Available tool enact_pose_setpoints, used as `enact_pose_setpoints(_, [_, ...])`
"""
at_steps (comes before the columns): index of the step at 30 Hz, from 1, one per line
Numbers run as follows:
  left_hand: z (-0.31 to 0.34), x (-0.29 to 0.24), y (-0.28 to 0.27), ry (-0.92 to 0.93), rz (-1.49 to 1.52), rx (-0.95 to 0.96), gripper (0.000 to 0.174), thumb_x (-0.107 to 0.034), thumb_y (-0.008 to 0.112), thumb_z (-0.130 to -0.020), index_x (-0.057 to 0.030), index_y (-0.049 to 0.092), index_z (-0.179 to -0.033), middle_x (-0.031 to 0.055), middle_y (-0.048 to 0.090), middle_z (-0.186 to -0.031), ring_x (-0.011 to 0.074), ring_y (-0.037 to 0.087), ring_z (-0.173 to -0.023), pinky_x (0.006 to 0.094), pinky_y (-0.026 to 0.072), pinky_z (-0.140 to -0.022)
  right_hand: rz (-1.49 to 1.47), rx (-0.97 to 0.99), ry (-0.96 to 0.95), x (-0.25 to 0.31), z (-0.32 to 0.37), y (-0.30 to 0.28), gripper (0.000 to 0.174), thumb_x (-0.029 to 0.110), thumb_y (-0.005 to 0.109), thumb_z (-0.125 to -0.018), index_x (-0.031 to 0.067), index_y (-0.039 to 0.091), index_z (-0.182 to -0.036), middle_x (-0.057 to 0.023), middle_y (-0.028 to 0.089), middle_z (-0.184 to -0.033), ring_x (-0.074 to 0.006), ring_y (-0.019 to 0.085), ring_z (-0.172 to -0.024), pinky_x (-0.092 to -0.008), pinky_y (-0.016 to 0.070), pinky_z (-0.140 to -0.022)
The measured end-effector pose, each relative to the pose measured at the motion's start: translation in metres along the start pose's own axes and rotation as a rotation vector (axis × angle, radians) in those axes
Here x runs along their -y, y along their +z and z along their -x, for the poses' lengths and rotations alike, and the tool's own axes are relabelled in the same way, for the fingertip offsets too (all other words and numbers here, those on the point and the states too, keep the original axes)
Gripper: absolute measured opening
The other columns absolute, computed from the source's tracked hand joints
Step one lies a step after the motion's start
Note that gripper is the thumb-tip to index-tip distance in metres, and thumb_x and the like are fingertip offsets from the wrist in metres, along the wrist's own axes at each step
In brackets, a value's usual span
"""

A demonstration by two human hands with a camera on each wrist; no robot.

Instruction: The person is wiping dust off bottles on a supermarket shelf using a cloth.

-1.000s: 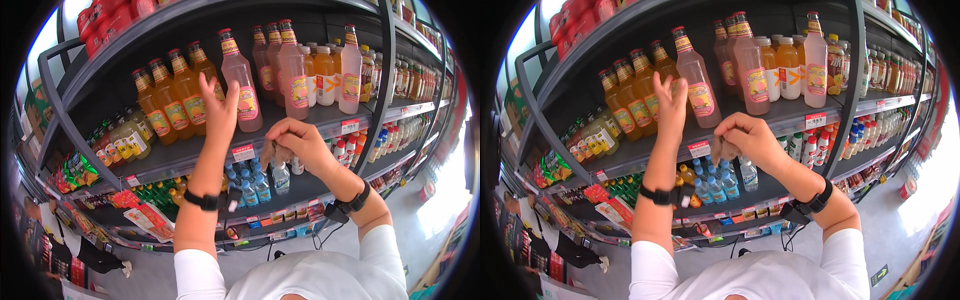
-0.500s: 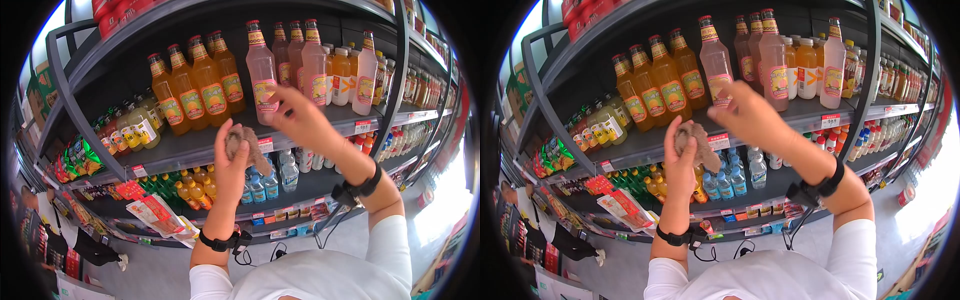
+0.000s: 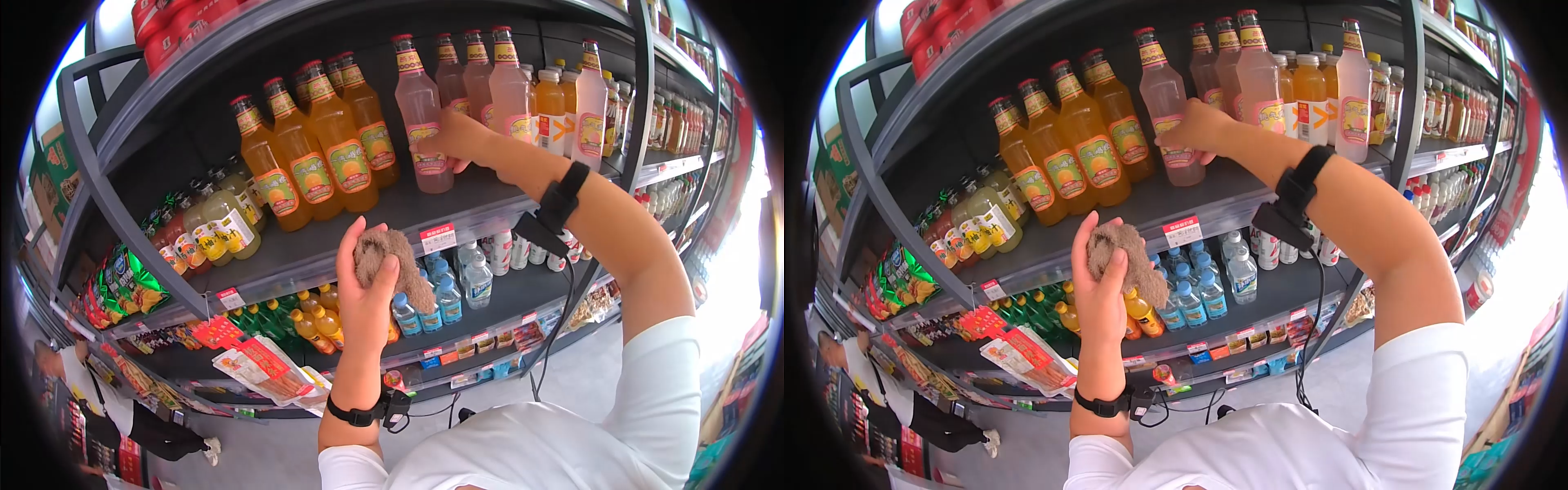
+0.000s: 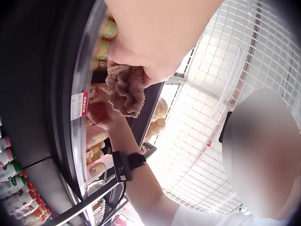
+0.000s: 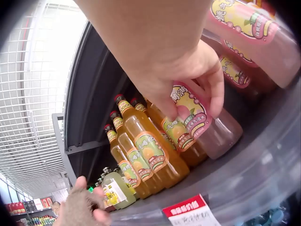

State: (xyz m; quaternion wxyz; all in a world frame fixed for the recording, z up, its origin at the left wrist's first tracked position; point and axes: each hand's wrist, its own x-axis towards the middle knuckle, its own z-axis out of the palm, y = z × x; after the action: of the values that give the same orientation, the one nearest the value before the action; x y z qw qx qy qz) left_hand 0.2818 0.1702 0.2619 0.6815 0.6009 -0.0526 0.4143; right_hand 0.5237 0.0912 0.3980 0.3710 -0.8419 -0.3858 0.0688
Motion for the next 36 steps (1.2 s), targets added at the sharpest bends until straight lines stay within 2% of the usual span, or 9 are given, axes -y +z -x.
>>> enact_pose_setpoints(1, [0.001, 0.000, -0.003, 0.015, -0.006, 0.003, 0.061, -0.012, 0.064, -0.092, -0.0105, 0.033, -0.144, 0.0107, 0.051, -0.132, 0.0247, 0.060, -0.107, 0.0419, 0.0574, -0.082, -0.020, 0.052, -0.005, 0.001, -0.008, -0.002, 0.069, 0.041, 0.079, -0.073, -0.0099, 0.057, -0.113, -0.0203, 0.065, -0.098, -0.0231, 0.069, -0.077, -0.0335, 0.0591, -0.053])
enact_pose_setpoints(4, [0.005, -0.002, -0.010, 0.018, -0.012, 0.033, 0.063, -0.013, 0.065, -0.091, -0.0103, 0.032, -0.145, 0.0111, 0.050, -0.132, 0.0254, 0.060, -0.107, 0.0422, 0.0576, -0.082, -0.028, 0.095, 0.109, 0.009, -0.037, -0.003, 0.054, 0.037, 0.078, -0.075, -0.0039, 0.064, -0.106, -0.0166, 0.066, -0.099, -0.0249, 0.069, -0.080, -0.0381, 0.0604, -0.060])
enact_pose_setpoints(8, [0.012, -0.004, -0.021, 0.020, 0.000, 0.055, 0.065, -0.013, 0.067, -0.090, -0.0098, 0.031, -0.145, 0.0114, 0.050, -0.133, 0.0258, 0.059, -0.108, 0.0428, 0.0574, -0.082, 0.013, 0.111, 0.105, 0.008, -0.075, -0.001, 0.049, 0.035, 0.077, -0.078, -0.0024, 0.064, -0.107, -0.0164, 0.064, -0.103, -0.0284, 0.067, -0.082, -0.0414, 0.0604, -0.066])
enact_pose_setpoints(9, [0.016, -0.012, -0.018, -0.011, 0.041, 0.043, 0.060, -0.015, 0.067, -0.092, -0.0061, 0.036, -0.143, 0.0114, 0.050, -0.133, 0.0170, 0.055, -0.112, 0.0290, 0.0497, -0.092, 0.001, 0.120, 0.082, 0.006, -0.083, -0.001, 0.050, 0.036, 0.077, -0.077, -0.0044, 0.064, -0.104, -0.0174, 0.063, -0.103, -0.0294, 0.067, -0.082, -0.0412, 0.0599, -0.066])
enact_pose_setpoints(10, [0.018, -0.014, -0.020, -0.017, 0.027, 0.040, 0.060, -0.015, 0.067, -0.092, -0.0061, 0.036, -0.143, 0.0114, 0.051, -0.133, 0.0170, 0.054, -0.112, 0.0289, 0.0495, -0.092, -0.012, 0.129, 0.059, 0.005, -0.092, 0.000, 0.051, 0.036, 0.078, -0.076, -0.0064, 0.064, -0.100, -0.0183, 0.062, -0.103, -0.0304, 0.066, -0.081, -0.0410, 0.0594, -0.065])
enact_pose_setpoints(16, [0.020, -0.012, -0.034, 0.017, -0.043, 0.001, 0.060, -0.013, 0.066, -0.092, -0.0063, 0.036, -0.143, 0.0115, 0.051, -0.133, 0.0169, 0.054, -0.112, 0.0290, 0.0493, -0.091, 0.024, 0.108, 0.144, 0.008, -0.140, 0.012, 0.046, 0.026, 0.078, -0.077, -0.0062, 0.063, -0.105, -0.0183, 0.062, -0.105, -0.0327, 0.067, -0.085, -0.0420, 0.0594, -0.067])
enact_pose_setpoints(25, [0.017, -0.005, -0.037, 0.016, -0.083, -0.005, 0.060, -0.013, 0.067, -0.091, -0.0058, 0.037, -0.142, 0.0120, 0.051, -0.131, 0.0176, 0.053, -0.115, 0.0305, 0.0471, -0.096, 0.010, 0.110, 0.101, 0.009, -0.171, 0.025, 0.045, 0.014, 0.074, -0.076, -0.0049, 0.061, -0.114, -0.0196, 0.064, -0.110, -0.0326, 0.069, -0.086, -0.0424, 0.0597, -0.068])
enact_pose_setpoints(31, [0.010, 0.003, -0.023, -0.028, -0.052, 0.017, 0.061, -0.016, 0.068, -0.091, -0.0055, 0.037, -0.142, 0.0118, 0.052, -0.130, 0.0173, 0.053, -0.115, 0.0304, 0.0470, -0.096, 0.021, 0.111, -0.013, 0.006, -0.163, 0.026, 0.046, 0.021, 0.071, -0.078, -0.0042, 0.061, -0.115, -0.0184, 0.064, -0.109, -0.0301, 0.069, -0.081, -0.0384, 0.0589, -0.064])
enact_pose_setpoints(36, [-0.017, -0.002, 0.002, -0.054, 0.038, 0.048, 0.063, -0.019, 0.070, -0.090, -0.0054, 0.037, -0.142, 0.0109, 0.053, -0.130, 0.0174, 0.054, -0.114, 0.0307, 0.0470, -0.096, 0.179, -0.056, -0.187, 0.024, -0.108, 0.006, 0.058, 0.035, 0.069, -0.082, -0.0002, 0.057, -0.126, -0.0147, 0.067, -0.102, -0.0232, 0.067, -0.081, -0.0350, 0.0559, -0.065])
